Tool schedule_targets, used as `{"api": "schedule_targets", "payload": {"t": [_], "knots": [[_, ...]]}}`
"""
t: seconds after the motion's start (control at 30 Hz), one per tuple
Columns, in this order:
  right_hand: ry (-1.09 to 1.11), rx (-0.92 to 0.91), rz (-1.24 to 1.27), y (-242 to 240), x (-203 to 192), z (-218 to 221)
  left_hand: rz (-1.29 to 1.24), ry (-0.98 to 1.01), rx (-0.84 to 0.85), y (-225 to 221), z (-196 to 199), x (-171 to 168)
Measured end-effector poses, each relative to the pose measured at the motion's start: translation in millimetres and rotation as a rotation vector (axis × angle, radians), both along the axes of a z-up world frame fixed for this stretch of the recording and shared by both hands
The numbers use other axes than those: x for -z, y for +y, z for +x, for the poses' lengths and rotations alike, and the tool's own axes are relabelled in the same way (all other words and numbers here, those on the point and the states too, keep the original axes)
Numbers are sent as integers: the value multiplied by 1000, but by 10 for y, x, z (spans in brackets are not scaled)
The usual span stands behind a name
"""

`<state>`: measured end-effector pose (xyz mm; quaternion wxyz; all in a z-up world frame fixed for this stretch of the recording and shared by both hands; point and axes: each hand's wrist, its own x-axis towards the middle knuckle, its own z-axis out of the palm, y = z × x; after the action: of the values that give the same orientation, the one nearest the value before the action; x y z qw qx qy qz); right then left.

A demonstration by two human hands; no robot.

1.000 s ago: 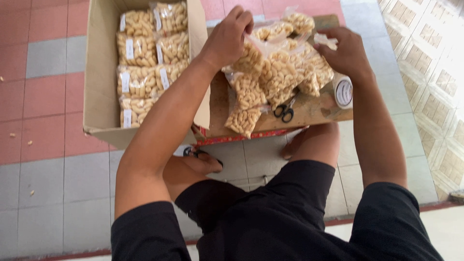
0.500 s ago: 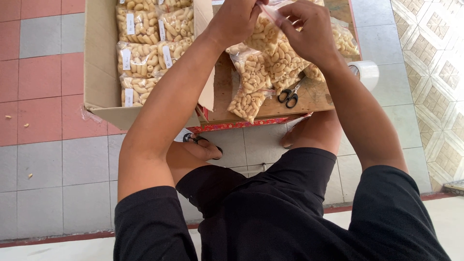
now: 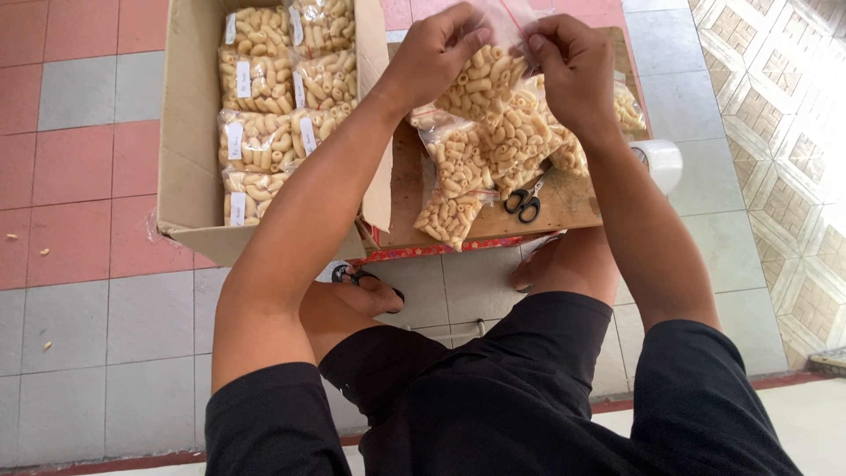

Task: The person organizes small plastic bags of cashews inside a cardboard box, then takes individual bags from a table and places them into the box.

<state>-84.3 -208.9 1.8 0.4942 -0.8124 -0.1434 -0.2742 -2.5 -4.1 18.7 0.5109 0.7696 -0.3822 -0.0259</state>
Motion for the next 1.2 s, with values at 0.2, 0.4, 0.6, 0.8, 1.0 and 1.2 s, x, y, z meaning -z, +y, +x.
{"api": "schedule_targets", "payload": {"t": [0.2,0.4,0.6,0.8,1.0,1.2], "knots": [[55,-47,8,88,-86,-88,-41,-13,-36,-12,37,18],[-25,126,-15,56,19,14,-52,109,-26,15,-71,-105],[-77,-3,90,7,-45,40,-84,208,102,14,-65,-95],[-277,112,-231,61,-381,-121,-75,136,177,5,-65,-77],[-490,89,-431,176,-351,-134,-139,189,158,30,-133,-185],[-569,162,-622,331,-259,-139,-175,332,42,51,-206,-295]]}}
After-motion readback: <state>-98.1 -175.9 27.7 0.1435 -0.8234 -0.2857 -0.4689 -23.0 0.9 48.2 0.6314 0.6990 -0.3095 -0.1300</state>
